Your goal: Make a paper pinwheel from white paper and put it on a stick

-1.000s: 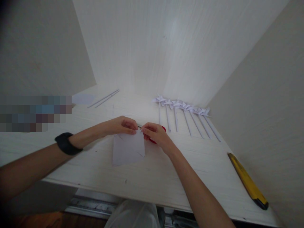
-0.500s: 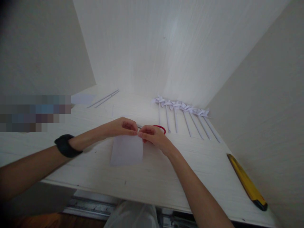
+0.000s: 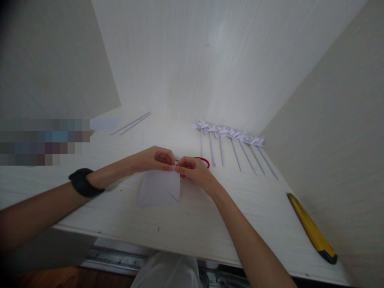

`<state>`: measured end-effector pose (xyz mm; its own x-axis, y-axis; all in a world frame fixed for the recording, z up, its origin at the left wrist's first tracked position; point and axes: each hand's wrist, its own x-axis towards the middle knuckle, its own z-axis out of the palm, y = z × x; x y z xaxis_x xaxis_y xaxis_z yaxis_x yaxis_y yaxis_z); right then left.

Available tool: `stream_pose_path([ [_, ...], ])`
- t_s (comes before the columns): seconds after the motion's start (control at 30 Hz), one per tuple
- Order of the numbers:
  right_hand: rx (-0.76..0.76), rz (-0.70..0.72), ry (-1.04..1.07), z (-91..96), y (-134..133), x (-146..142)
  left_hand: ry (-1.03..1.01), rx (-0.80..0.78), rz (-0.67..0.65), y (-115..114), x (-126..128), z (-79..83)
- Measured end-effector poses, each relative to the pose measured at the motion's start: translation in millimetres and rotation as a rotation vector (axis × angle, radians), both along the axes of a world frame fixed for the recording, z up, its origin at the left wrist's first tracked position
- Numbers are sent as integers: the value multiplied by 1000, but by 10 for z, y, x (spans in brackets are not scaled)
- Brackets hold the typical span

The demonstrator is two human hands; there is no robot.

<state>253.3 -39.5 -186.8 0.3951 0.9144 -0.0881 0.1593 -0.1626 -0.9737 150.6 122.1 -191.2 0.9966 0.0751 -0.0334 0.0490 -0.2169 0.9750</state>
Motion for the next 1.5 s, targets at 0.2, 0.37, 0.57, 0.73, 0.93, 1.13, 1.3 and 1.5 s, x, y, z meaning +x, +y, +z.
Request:
stream_pose_path([
  [0.2, -2, -3, -34, -25, 11, 11, 6, 8, 8, -12, -4, 2],
  [0.37, 17, 14, -40, -40, 18, 16, 39, 3, 21, -4, -1, 7],
  [0.57, 90, 53, -107, -112, 24, 56, 67, 2, 32, -26, -5, 13],
  [0.73, 117, 38, -242, -164, 43, 57, 76, 3, 28, -43, 1, -24],
  [0.93, 86, 47, -196, -68, 16, 26, 102, -19, 44, -31, -11, 6],
  [1.13, 63, 19, -124, -43, 19, 49, 54, -45, 95, -31, 5, -7],
  [1.3, 102, -3, -102, -127, 68, 83, -36, -37, 71, -37, 27, -70],
  [1.5, 117, -17, -122, -119, 49, 80, -4, -65, 73, -43, -5, -14],
])
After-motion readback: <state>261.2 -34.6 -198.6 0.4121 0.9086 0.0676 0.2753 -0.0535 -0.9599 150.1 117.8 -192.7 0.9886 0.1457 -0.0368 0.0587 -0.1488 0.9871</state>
